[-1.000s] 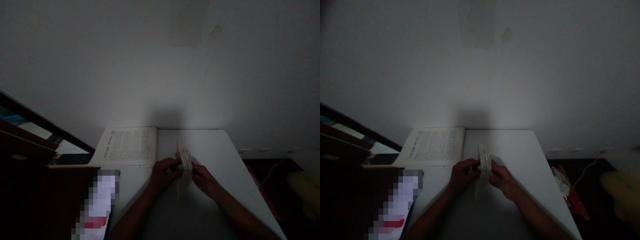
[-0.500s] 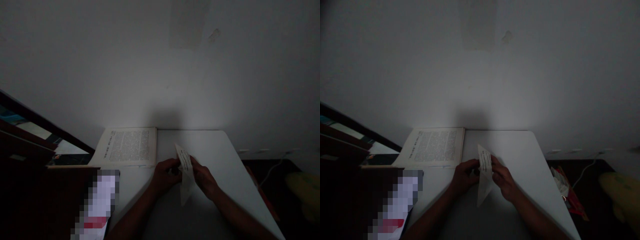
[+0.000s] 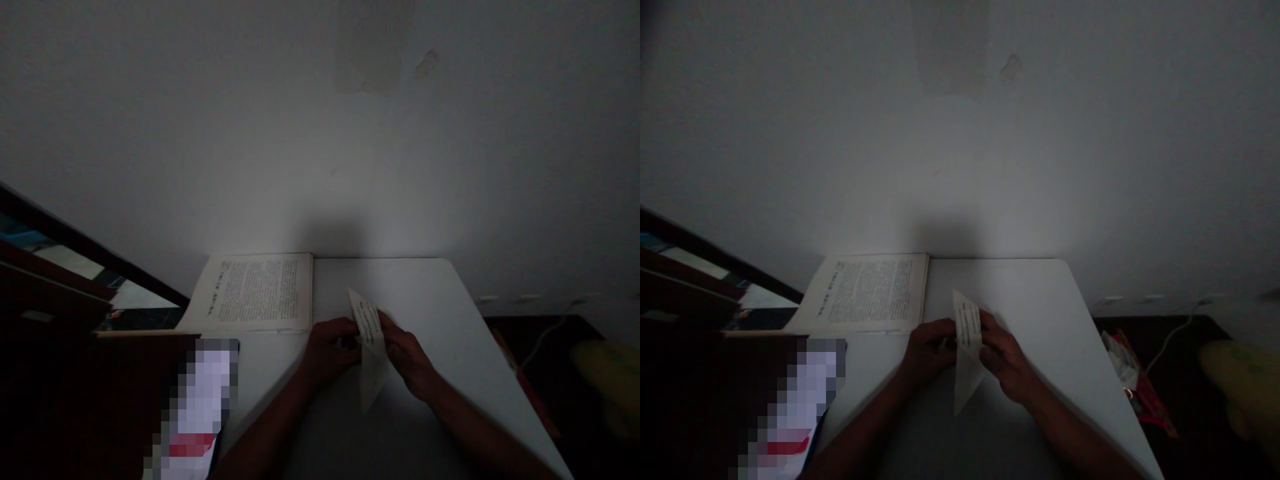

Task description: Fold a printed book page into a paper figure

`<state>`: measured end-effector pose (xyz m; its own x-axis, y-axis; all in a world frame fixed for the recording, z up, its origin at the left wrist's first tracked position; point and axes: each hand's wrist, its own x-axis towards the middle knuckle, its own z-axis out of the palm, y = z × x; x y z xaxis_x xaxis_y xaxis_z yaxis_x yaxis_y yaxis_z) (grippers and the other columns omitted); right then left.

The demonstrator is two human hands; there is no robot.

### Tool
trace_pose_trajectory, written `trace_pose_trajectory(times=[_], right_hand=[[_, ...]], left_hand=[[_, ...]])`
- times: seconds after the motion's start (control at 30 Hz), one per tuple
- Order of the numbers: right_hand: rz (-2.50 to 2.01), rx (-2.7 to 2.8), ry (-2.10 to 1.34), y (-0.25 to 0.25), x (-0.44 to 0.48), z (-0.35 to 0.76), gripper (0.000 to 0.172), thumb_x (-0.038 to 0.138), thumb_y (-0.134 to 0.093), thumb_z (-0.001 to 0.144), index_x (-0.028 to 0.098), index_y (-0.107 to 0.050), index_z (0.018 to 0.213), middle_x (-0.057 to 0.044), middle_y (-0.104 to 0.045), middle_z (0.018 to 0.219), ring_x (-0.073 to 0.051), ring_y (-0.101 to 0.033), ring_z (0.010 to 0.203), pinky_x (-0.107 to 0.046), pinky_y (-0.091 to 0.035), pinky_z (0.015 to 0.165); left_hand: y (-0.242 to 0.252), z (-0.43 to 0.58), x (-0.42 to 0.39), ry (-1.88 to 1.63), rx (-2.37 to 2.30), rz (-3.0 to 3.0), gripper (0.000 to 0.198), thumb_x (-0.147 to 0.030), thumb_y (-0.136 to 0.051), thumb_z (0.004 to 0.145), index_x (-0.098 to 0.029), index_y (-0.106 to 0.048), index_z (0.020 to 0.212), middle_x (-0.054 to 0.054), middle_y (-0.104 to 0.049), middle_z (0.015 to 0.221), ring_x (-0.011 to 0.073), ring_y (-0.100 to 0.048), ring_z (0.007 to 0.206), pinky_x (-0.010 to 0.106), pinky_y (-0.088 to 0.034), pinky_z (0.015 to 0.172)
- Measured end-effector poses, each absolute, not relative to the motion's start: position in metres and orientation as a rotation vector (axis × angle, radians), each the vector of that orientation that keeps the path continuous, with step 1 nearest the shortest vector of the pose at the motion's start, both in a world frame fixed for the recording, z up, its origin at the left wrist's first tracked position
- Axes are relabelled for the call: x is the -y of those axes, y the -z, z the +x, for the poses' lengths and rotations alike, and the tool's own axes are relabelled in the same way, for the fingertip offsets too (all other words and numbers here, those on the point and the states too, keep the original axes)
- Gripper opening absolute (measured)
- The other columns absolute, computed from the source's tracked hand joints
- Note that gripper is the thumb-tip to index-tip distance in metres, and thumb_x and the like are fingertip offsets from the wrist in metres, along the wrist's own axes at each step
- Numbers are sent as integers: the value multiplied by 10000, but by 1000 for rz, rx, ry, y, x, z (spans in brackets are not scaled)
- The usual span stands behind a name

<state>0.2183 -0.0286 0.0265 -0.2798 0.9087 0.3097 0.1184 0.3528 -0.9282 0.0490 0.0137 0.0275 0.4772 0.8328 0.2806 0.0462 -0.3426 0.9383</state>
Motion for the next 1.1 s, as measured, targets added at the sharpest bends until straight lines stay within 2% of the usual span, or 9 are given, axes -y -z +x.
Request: trace_pose_trajectory(times=[0.17, 0.4, 0.57, 0.87, 1.0, 1.1], right_hand=[[-926, 1670, -1079, -26, 30, 218, 492, 566, -333, 868, 280, -578, 1184, -43, -412, 1372, -278, -337, 1286, -439, -258, 1070], [-919, 1648, -1096, -23, 31, 215, 476, 557, -348, 869, 267, -614, 1136, -53, -452, 1340, -275, -377, 1255, -434, -314, 1039], [-925, 1628, -1100, -23, 31, 213, 476, 556, -361, 866, 246, -643, 1092, -67, -463, 1333, -283, -397, 1244, -422, -341, 1020], [-928, 1565, -1161, -22, 29, 213, 470, 553, -374, 861, 248, -628, 1112, -64, -461, 1328, -293, -378, 1249, -422, -310, 1037], [-909, 1398, -1185, -12, 25, 216, 391, 517, -457, 840, 232, -632, 1042, -88, -471, 1299, -289, -441, 1184, -433, -356, 991], [-977, 1252, -1140, -7, 25, 217, 325, 472, -536, 812, 245, -584, 1039, -93, -528, 1197, -246, -538, 1041, -397, -437, 887]], left_hand=[[-27, 49, -14, -991, -713, 1700, 140, -287, -669, 714, -202, -729, 808, 25, -627, 653, 112, -516, 563, 227, -411, 534], [-26, 50, -13, -992, -722, 1629, 108, -254, -675, 709, -211, -736, 787, 30, -657, 678, 129, -569, 597, 233, -432, 551], [-26, 50, -12, -977, -756, 1597, 117, -228, -677, 701, -217, -738, 800, 38, -698, 768, 149, -618, 665, 229, -451, 566], [-24, 52, -11, -993, -749, 1614, 176, -163, -641, 721, -232, -726, 859, 29, -705, 823, 156, -642, 734, 243, -487, 642], [-23, 50, -14, -1089, -851, 1704, 192, -153, -658, 704, -228, -712, 873, 27, -699, 863, 154, -636, 766, 243, -488, 661], [-22, 48, -17, -1139, -991, 1802, 183, -165, -661, 706, -212, -693, 880, 22, -691, 851, 141, -628, 734, 235, -489, 647]])
